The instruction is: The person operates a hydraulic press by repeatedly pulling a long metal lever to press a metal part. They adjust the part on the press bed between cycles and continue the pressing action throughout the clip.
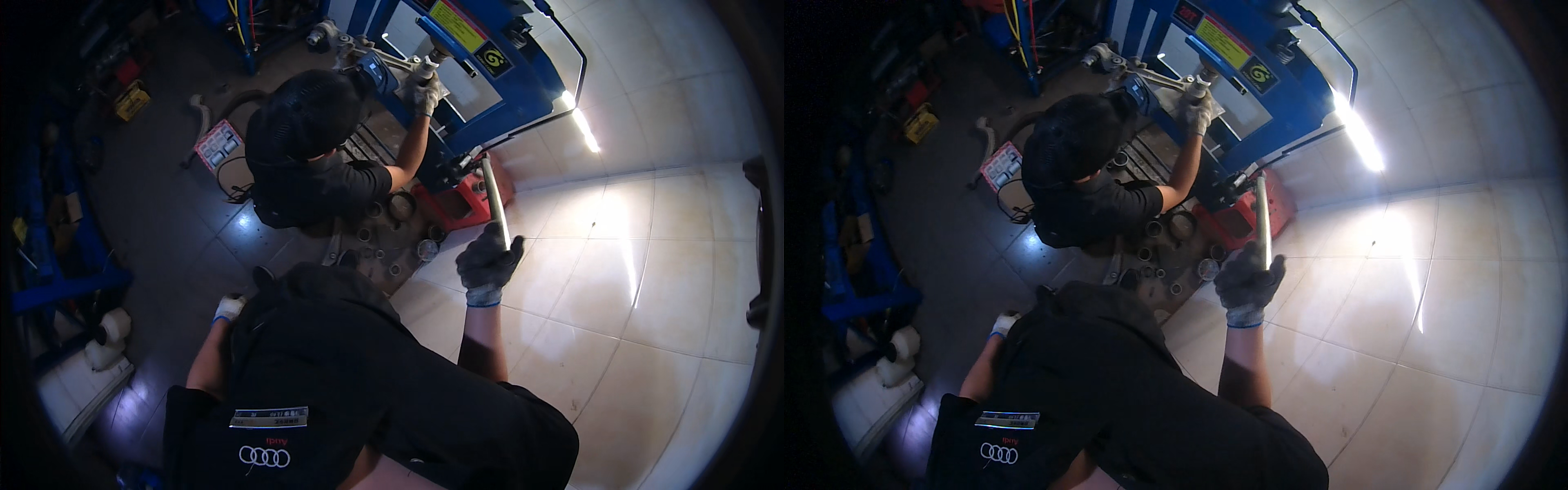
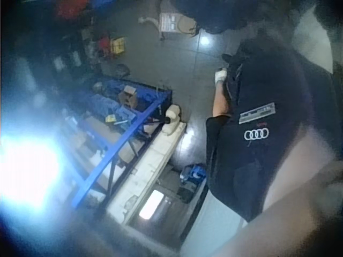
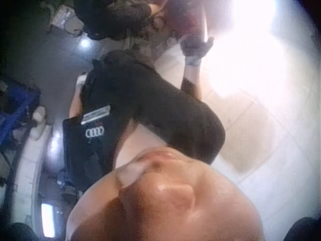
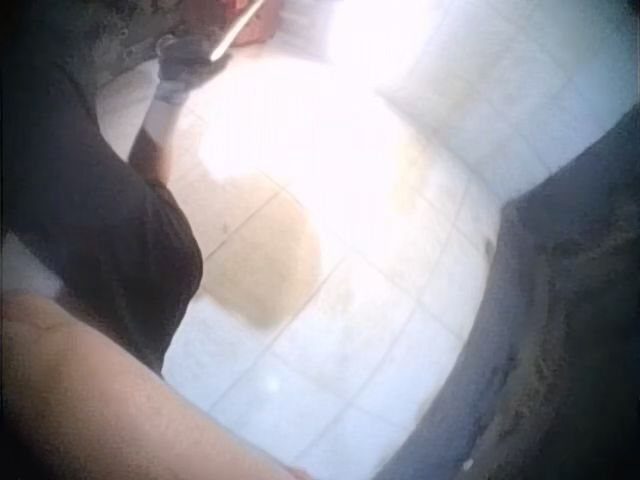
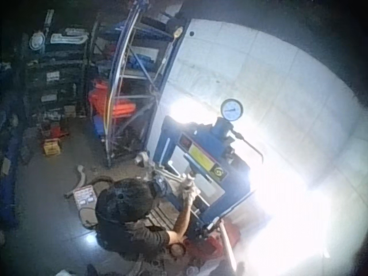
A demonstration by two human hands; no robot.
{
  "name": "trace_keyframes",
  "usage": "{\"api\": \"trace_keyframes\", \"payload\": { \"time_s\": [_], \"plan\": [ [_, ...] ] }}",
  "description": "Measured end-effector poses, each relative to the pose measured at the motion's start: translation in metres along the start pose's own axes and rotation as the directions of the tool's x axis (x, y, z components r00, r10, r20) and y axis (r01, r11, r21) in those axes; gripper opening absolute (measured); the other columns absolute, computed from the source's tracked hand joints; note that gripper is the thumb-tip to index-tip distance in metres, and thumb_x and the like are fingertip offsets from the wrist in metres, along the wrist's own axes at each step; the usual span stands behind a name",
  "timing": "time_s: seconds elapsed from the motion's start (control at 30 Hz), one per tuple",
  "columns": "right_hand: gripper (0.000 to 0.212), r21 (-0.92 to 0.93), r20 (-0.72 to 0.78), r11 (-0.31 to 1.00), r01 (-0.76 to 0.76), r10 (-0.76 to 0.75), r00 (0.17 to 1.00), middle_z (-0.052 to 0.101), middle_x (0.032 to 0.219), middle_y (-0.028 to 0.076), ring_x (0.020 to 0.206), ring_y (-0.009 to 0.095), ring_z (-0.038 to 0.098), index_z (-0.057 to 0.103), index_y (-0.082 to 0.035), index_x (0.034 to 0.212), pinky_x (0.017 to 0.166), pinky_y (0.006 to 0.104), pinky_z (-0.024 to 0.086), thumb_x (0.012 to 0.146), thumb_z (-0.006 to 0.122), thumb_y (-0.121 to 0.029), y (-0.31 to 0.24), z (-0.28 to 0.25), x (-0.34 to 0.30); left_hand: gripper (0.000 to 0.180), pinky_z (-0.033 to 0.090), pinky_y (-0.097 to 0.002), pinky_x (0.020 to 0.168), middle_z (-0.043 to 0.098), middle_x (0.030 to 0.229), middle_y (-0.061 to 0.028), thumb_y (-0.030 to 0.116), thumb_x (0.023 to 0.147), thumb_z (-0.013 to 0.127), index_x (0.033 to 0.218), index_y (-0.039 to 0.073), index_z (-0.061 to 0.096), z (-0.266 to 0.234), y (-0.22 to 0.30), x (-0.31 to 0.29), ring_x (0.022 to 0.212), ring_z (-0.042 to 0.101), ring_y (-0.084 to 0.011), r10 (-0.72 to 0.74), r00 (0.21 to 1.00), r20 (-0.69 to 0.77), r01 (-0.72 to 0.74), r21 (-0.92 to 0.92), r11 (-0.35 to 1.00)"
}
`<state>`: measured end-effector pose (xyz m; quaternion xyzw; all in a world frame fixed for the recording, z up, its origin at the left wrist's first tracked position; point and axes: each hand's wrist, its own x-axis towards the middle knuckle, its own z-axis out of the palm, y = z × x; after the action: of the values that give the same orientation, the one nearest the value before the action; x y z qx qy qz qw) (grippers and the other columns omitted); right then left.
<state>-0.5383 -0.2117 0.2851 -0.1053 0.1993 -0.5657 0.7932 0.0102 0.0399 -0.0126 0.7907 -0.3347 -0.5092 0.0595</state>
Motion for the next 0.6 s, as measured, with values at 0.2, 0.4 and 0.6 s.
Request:
{"api": "trace_keyframes", "payload": {
  "time_s": [0.2, 0.4, 0.6],
  "plan": [
    [0.015, -0.656, -0.732, 0.329, -0.679, -0.056, 0.679, 0.064, 0.066, 0.009, 0.053, 0.025, 0.061, 0.070, -0.005, 0.089, 0.053, 0.0375, 0.050, 0.089, 0.062, -0.018, 0.123, -0.151, -0.001, 0.052, 0.048, -0.0433, 0.101, 0.066, 0.124, -0.0234, 0.040, 0.089, 0.063, 0.124, 0.001, 0.066, 0.006, 0.009, 0.002, 0.121, 0.060, -0.0381, 0.003, 1.000, 0.004, -0.003, 0.058, 0.998],
    [0.019, -0.005, -0.575, 0.920, -0.392, 0.318, 0.754, 0.061, 0.084, 0.005, 0.066, 0.021, 0.058, 0.064, -0.011, 0.101, 0.066, 0.0340, 0.053, 0.092, 0.064, -0.027, 0.116, -0.132, 0.000, 0.049, 0.046, -0.0410, 0.102, 0.065, 0.127, -0.0216, 0.037, 0.091, 0.060, 0.125, 0.002, 0.066, -0.027, 0.048, -0.030, 0.122, 0.060, -0.0355, 0.035, 0.999, -0.033, -0.032, 0.079, 0.996],
    [0.055, 0.285, 0.263, 0.958, 0.006, -0.084, 0.961, 0.067, 0.085, 0.003, 0.088, 0.021, 0.068, 0.056, -0.006, 0.130, 0.085, 0.0451, 0.054, 0.094, 0.055, -0.049, 0.010, -0.004, 0.013, 0.048, 0.047, -0.0411, 0.101, 0.066, 0.125, -0.0224, 0.039, 0.092, 0.060, 0.123, 0.003, 0.067, -0.032, 0.063, -0.046, 0.121, 0.060, -0.0368, -0.068, 0.998, 0.011, 0.067, 0.108, 0.992]
  ]
}}
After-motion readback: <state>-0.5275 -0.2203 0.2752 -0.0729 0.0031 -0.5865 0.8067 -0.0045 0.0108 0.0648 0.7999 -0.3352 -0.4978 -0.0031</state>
